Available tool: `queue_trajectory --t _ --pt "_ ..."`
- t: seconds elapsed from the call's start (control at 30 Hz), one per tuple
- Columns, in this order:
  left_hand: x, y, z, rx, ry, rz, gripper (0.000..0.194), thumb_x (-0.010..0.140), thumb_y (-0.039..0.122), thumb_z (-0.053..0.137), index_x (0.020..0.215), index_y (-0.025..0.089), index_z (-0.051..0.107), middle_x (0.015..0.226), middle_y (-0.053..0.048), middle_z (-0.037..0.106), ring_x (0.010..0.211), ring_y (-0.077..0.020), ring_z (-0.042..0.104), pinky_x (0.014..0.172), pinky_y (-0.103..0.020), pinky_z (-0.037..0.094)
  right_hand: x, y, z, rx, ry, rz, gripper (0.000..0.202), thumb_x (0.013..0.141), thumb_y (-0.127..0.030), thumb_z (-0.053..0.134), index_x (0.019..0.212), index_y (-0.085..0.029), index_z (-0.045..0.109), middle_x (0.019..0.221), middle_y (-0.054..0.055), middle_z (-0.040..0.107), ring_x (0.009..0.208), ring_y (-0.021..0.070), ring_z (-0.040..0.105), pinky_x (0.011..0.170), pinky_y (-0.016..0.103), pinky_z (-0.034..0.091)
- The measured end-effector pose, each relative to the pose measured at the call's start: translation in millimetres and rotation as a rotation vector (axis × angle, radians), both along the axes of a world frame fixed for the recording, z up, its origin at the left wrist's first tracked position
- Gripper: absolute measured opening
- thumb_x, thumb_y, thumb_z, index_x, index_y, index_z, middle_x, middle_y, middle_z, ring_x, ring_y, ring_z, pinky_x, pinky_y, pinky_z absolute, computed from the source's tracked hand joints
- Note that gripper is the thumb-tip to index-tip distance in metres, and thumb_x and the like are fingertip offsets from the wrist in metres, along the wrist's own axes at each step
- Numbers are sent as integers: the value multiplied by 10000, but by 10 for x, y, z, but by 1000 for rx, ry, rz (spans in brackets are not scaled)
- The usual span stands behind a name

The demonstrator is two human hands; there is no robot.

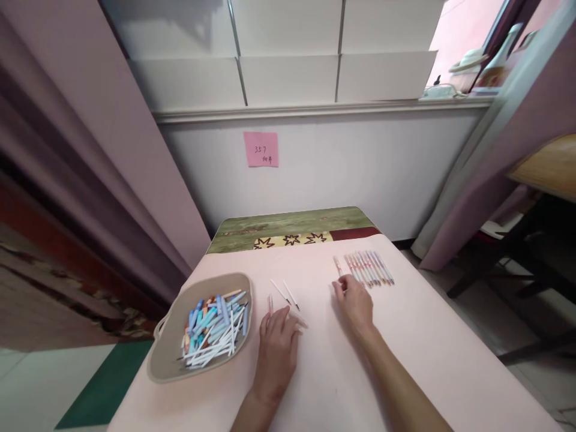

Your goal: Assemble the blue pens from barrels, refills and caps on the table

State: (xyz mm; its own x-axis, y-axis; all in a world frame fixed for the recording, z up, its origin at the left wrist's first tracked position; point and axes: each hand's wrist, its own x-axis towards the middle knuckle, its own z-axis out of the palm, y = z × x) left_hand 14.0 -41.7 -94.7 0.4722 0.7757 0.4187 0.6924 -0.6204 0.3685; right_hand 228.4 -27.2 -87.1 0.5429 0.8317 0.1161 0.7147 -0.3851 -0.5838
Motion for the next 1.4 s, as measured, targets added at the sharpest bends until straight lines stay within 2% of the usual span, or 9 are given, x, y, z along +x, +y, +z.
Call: queue_trajectory --t 0.13,0.27,0.37,0.5,0.77,0.87,1.1,1.3,1.4 --pt "22 -60 96 -111 -271 40 223 848 175 529 991 245 685 1172 -90 653 1169 -270 536 1024 -462 359 318 165 80 -195 -131 -79 237 861 -312 555 960 -109 626 955 202 691 865 288 665 703 341 429" --pt "34 -64 281 -410 -704 198 200 795 331 643 952 226 710 1003 -100 703 946 -264 622 844 -386 462 171 63 187 -137 -66 -4 222 892 -290 483 838 -134 632 803 170 708 779 252 682 673 315 441" --pt "67 -38 405 -781 -1029 235 355 748 419 698 1034 208 689 981 -97 714 777 -188 632 647 -276 456 -200 -248 237 92 407 224 298 917 -419 439 785 -190 577 683 56 684 569 166 643 556 256 440" --pt "125 -37 499 -1040 -1332 165 402 666 375 779 987 145 705 959 -116 723 594 -81 559 500 -193 359 -655 -655 263 85 1043 451 369 810 -556 576 723 -204 509 551 -36 577 392 99 491 400 208 338" --pt "115 -139 556 -1052 -1439 131 275 648 317 799 782 123 657 810 -74 722 497 -37 471 454 -173 317 -743 -718 317 -127 1465 381 571 773 -696 524 786 -136 634 471 -82 410 326 27 242 346 189 124" --pt "151 -145 543 -990 -1435 122 284 657 330 790 788 119 654 753 -57 707 483 -34 454 456 -174 315 -796 -693 295 -64 1444 374 572 742 -691 573 767 -124 646 474 -67 452 329 30 285 342 187 150" --pt "246 -103 430 -936 -1558 258 324 595 337 824 744 95 668 617 -14 641 453 -21 421 449 -157 304 -880 -672 209 290 1053 326 399 672 -523 749 820 -169 640 606 -3 611 506 122 535 486 234 427" --pt "256 -50 388 -907 -1498 219 314 649 352 792 800 106 669 648 -18 654 479 -30 445 478 -160 335 -804 -615 190 11 1219 287 523 794 -656 518 861 -149 627 498 -22 550 349 87 426 337 196 268" --pt "274 8 368 -906 -1477 212 303 652 342 788 778 104 649 683 -41 675 482 -36 452 478 -170 336 -777 -585 208 112 1232 290 442 757 -594 619 733 -152 604 519 -32 533 390 64 417 371 184 292"
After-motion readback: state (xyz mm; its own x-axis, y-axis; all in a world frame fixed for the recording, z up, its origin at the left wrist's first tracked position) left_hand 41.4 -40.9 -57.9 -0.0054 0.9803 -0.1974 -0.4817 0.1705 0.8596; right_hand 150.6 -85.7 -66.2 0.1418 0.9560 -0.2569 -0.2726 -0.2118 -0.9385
